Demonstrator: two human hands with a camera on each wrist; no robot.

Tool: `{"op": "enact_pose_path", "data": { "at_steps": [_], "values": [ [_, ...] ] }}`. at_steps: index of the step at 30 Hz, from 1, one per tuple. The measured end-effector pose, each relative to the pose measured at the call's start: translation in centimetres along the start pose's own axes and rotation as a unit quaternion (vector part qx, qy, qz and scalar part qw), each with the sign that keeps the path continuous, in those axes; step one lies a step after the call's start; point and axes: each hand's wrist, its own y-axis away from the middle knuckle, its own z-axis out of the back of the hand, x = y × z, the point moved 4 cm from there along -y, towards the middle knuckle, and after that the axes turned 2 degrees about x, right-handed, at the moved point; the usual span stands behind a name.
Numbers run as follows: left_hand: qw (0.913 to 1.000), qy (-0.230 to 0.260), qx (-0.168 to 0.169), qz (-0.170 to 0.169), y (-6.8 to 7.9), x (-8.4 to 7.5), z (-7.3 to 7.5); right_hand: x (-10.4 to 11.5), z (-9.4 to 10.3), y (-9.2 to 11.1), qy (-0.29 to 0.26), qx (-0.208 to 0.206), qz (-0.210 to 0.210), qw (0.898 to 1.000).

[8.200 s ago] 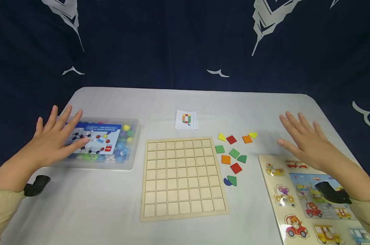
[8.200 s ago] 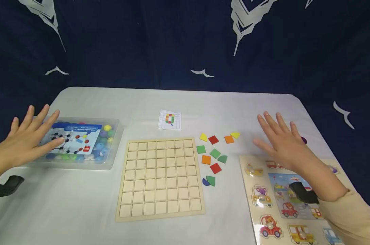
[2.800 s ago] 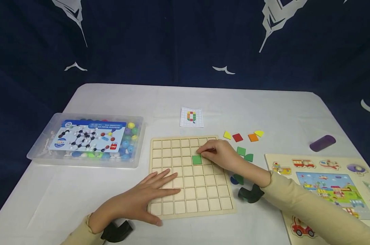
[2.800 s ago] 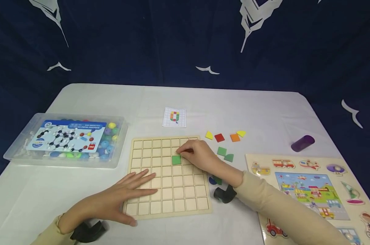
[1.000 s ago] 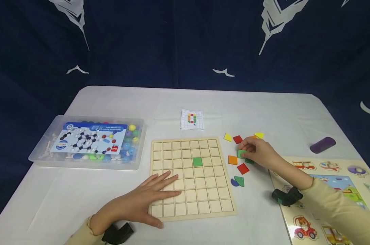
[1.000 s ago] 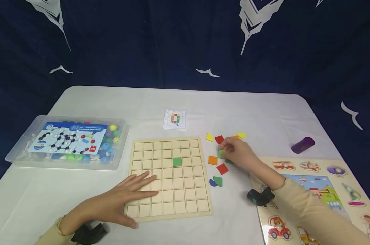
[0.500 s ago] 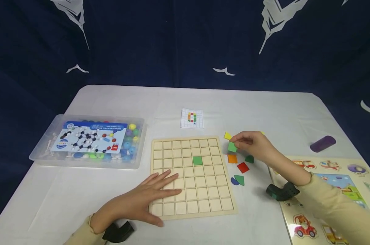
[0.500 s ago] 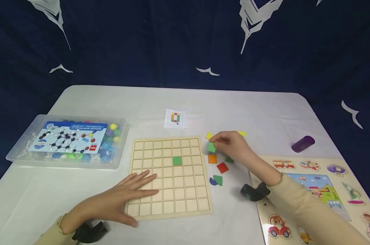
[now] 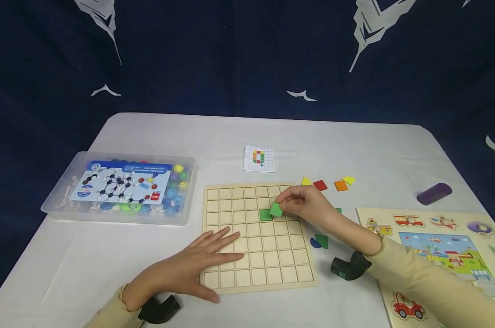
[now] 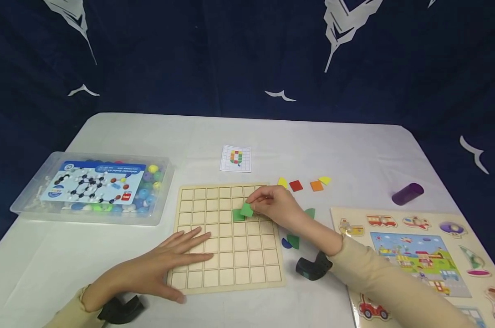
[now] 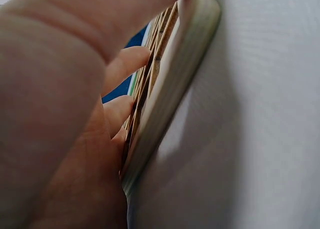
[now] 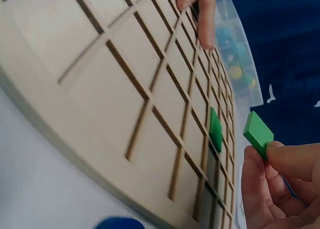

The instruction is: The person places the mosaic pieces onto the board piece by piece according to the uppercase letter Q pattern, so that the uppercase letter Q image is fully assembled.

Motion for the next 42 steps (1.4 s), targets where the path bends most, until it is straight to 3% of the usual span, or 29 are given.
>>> {"op": "enact_pose_path", "data": {
  "at_steps": [5,13,24,38,42],
  "values": [
    [1.0,0.002,0.0,-0.002,-0.1,0.0,0.2,-0.3,-1.3,-0.4,0.006,0.008,0.014,1.0],
    [1.0,0.002,-0.002,-0.004,-0.2,0.0,0.4,-0.4,-2.1,-0.4,0.064,0.015,0.055,0.996],
    [1.0,0.005,0.0,0.005,-0.2,0.1,0.3,0.3,-2.9,0.0,0.152,0.026,0.125,0.98],
    [1.0,0.003,0.006,0.002,0.0,0.1,0.0,0.7,-3.5,0.5,0.203,0.032,0.16,0.966],
    [1.0,0.005,0.006,0.003,0.0,0.1,-0.1,0.6,-3.4,0.5,0.2,0.032,0.161,0.966]
  ]
}}
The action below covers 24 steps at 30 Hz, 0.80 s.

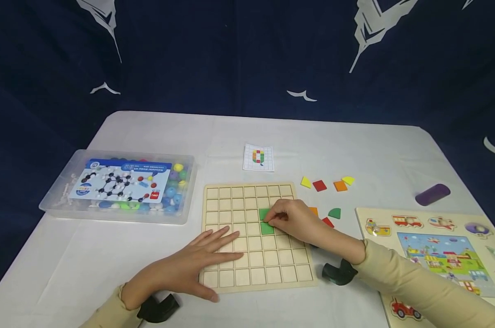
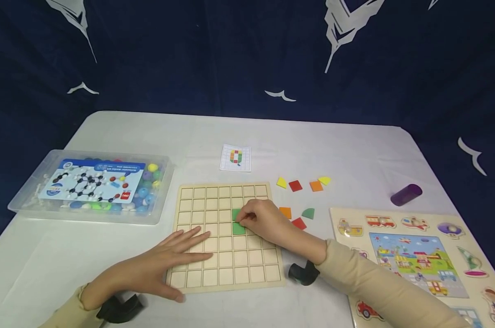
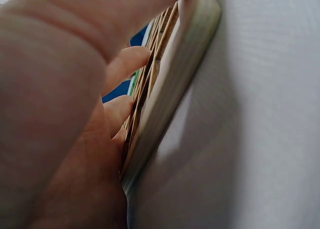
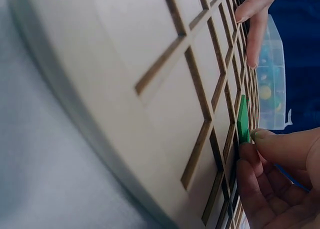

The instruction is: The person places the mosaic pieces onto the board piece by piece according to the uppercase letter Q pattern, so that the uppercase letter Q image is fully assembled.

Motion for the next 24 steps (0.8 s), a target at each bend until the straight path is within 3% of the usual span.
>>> {"op": "enact_pose_path", "data": {
  "at_steps": [6,14,18,24],
  "values": [
    [1.0,0.006,-0.002,0.001,0.0,-0.1,0.0,-0.7,1.5,0.8,-0.03,-0.024,-0.021,0.999],
    [0.9999,-0.002,-0.01,-0.01,0.1,-0.2,0.1,-3.3,5.0,4.0,-0.067,-0.021,-0.109,0.992],
    [0.9998,-0.006,-0.011,-0.013,0.1,-0.2,0.1,-4.2,6.5,5.6,-0.057,-0.019,-0.132,0.989],
    [0.9999,-0.003,-0.009,-0.01,0.0,-0.1,0.1,-5.6,8.8,6.9,0.011,-0.052,-0.164,0.985]
  ]
}}
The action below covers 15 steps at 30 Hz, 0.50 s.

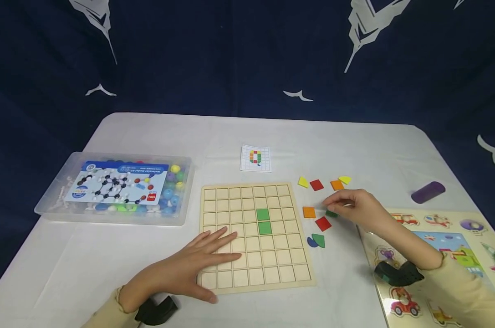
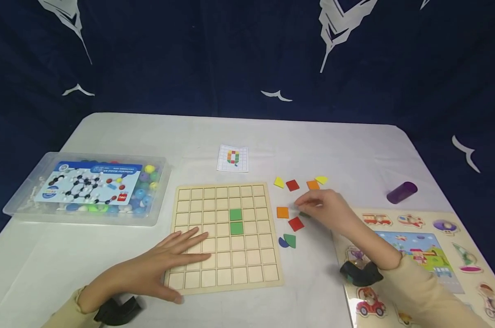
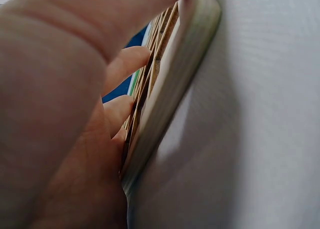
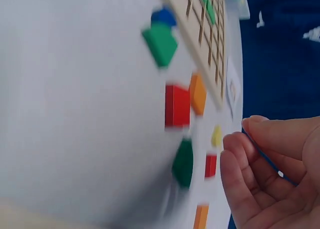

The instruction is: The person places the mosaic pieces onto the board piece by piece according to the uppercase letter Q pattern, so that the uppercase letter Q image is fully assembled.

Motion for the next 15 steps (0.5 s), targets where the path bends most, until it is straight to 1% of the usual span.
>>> {"op": "enact_pose_path", "data": {
  "at_steps": [3,5,11,15],
  "values": [
    [1.0,0.0,0.0,0.002,0.0,0.1,0.0,-1.0,0.6,-0.3,0.017,0.003,-0.019,1.0],
    [1.0,-0.002,0.0,0.001,0.0,0.1,0.0,-1.5,0.8,-0.5,0.029,0.012,-0.022,0.999],
    [0.9999,-0.009,-0.005,-0.003,-0.1,0.1,0.0,-2.6,0.7,-1.2,0.068,0.05,-0.012,0.996],
    [1.0,-0.006,-0.003,0.001,0.0,0.1,-0.1,-2.7,0.3,-1.6,0.096,0.061,-0.005,0.993]
  ]
}}
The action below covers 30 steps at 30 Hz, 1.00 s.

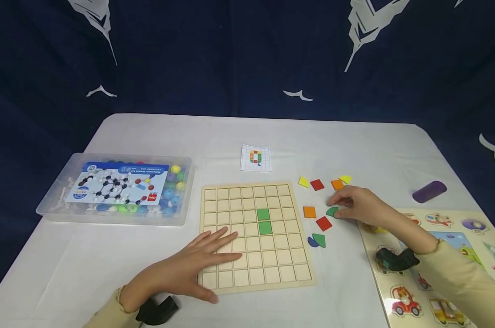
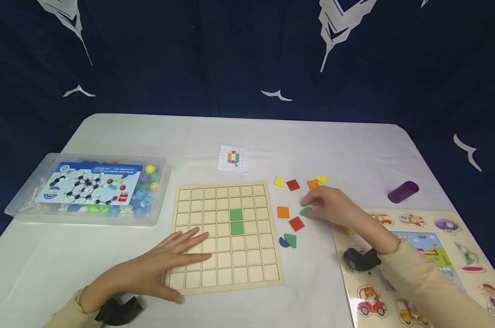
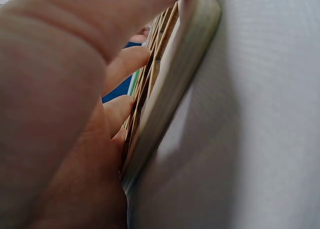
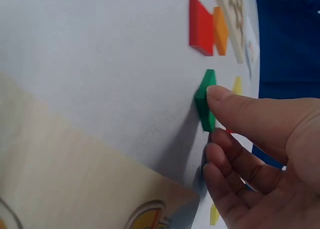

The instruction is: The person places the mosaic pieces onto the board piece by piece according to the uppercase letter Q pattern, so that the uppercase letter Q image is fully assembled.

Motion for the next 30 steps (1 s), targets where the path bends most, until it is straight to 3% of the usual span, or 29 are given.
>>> {"op": "enact_pose_path", "data": {
  "at_steps": [5,20,30],
  "values": [
    [1.0,0.0,-0.002,0.002,0.0,0.1,0.0,0.4,-0.1,-0.3,0.022,-0.002,0.015,1.0],
    [1.0,0.004,0.002,0.0,0.0,-0.1,0.1,0.6,-0.4,-0.3,0.033,0.017,0.002,0.999],
    [0.9999,-0.012,-0.003,-0.007,0.0,-0.1,0.1,1.9,0.6,0.1,0.039,0.029,0.016,0.999]
  ]
}}
